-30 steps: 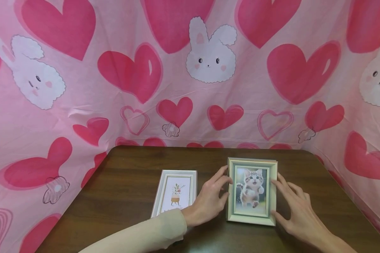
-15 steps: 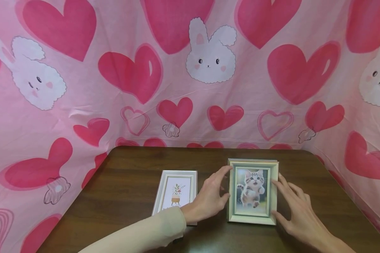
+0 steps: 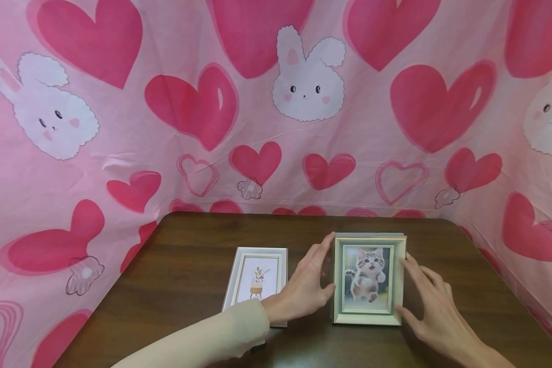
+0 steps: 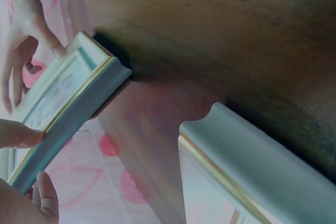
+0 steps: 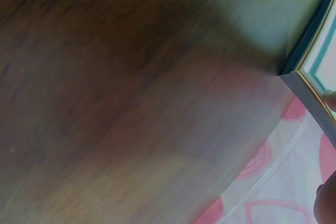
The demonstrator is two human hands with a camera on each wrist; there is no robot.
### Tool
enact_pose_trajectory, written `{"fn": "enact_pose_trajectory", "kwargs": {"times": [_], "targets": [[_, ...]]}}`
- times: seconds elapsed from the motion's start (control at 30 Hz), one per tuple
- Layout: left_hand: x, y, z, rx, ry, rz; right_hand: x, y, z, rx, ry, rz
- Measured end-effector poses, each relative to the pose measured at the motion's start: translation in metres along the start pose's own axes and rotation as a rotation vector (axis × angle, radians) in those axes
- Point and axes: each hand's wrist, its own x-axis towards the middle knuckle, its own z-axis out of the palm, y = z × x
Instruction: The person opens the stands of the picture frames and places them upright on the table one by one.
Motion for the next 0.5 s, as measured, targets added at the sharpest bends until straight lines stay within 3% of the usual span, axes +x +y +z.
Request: {"fn": "enact_pose_trajectory", "kwargs": {"times": [0.2,0.5], "targets": [[-0.0020,0.0000,0.0002,-0.003,0.024,0.005,0.0027,-0.0048,-0.0019,0.017,0.000,0.080],[-0.0052,0.0031,0.0027,0.025,0.040,0.038,0.0100,-0.0060,0.0010,0.050,0.102,0.045]]}}
